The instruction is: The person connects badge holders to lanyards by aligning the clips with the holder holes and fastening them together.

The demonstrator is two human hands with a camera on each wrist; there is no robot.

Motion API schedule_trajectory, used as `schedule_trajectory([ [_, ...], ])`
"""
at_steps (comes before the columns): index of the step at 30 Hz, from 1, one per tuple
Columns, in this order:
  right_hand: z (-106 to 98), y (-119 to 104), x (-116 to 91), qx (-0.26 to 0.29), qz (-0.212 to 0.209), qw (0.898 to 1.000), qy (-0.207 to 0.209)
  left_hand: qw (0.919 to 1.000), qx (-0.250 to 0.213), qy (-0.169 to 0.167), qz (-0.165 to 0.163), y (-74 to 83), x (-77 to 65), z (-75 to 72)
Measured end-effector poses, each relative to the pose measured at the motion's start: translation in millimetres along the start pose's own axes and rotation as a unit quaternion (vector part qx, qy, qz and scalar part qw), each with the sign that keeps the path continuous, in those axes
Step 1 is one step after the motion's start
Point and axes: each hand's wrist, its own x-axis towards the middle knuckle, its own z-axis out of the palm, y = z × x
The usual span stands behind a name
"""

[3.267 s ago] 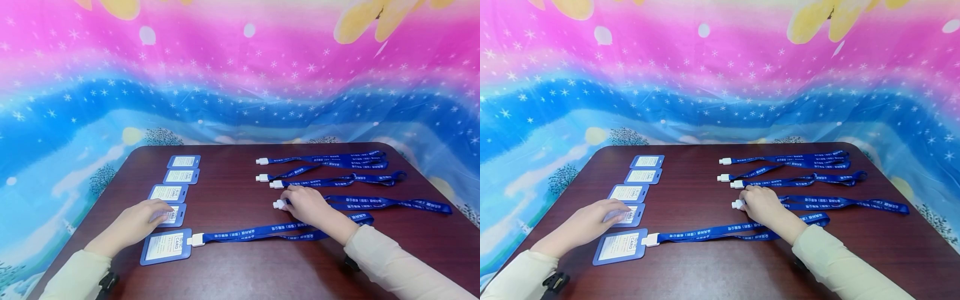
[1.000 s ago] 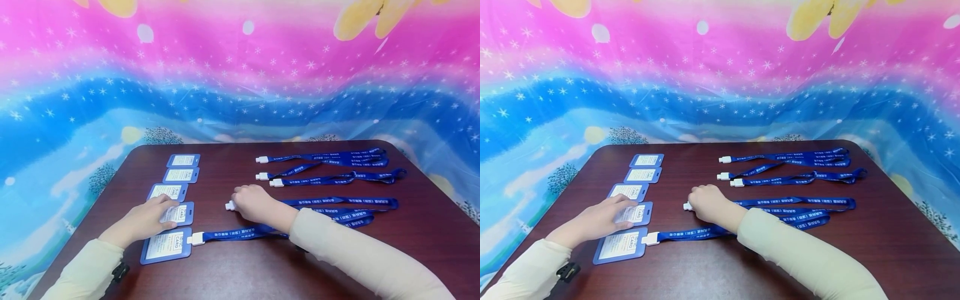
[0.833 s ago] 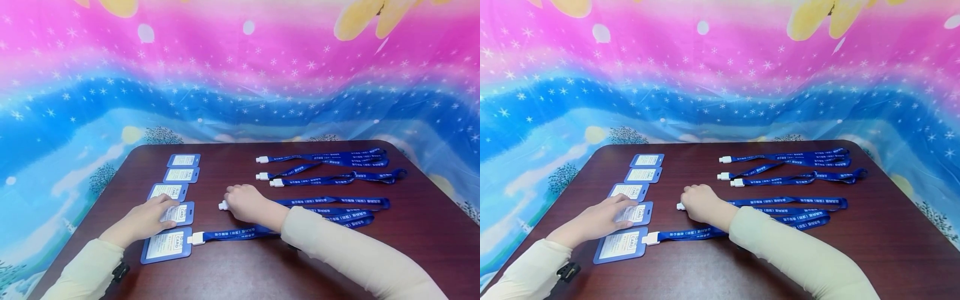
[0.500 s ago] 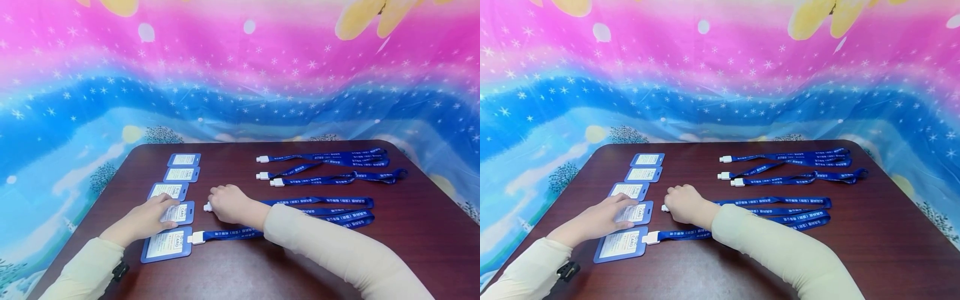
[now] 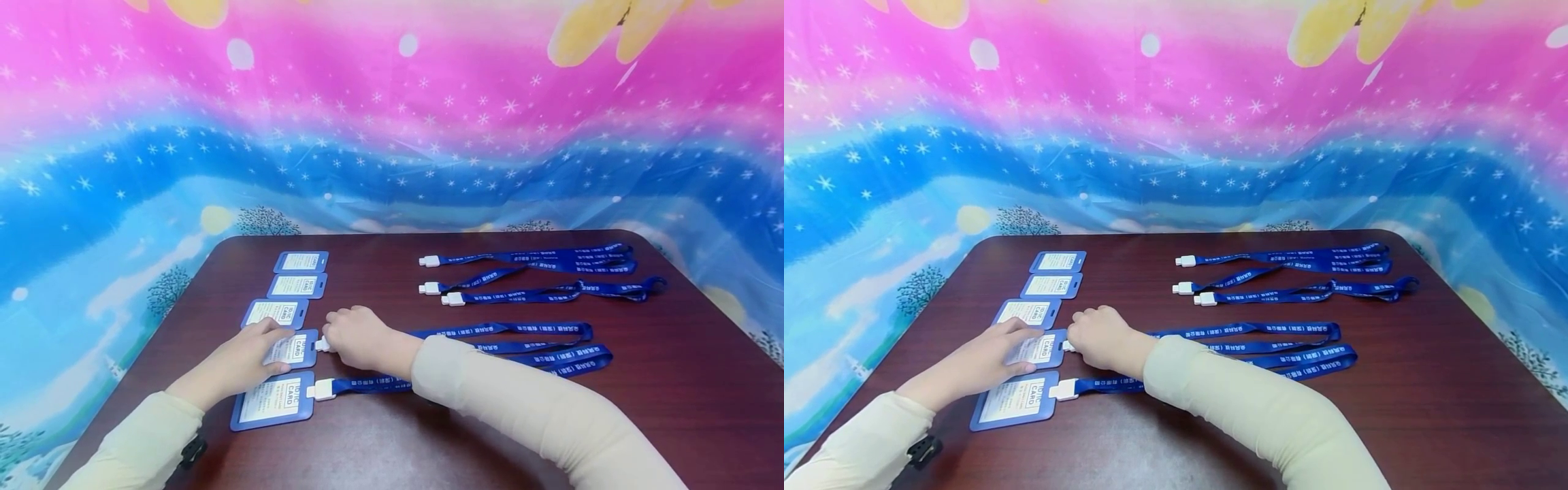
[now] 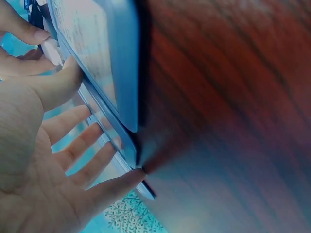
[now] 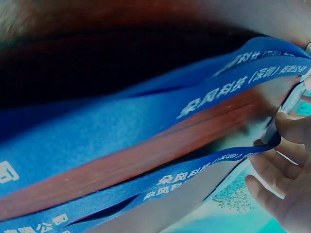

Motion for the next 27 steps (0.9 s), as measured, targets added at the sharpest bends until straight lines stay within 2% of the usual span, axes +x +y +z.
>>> schedule_trajectory([
  [7,2,-3,4,0.013,0.006,1.000,-0.003,0.9999,-0.005,0.008,-0.006,6.8,1.6,0.1],
  [15,6,-10,7,-0.018,0.013,1.000,0.009,0.9993,-0.012,0.022,-0.026,9.8,3.2,2.7],
  [19,9,-16,7,-0.027,0.035,0.999,0.005,0.9987,-0.017,0.031,-0.036,10.6,4.6,4.1],
  [23,10,-21,7,-0.015,0.059,0.998,-0.002,0.9983,-0.021,0.034,-0.042,11.4,5.7,5.1],
  [27,8,-23,6,-0.005,0.061,0.998,-0.007,0.9980,-0.027,0.033,-0.047,11.9,5.4,5.2],
])
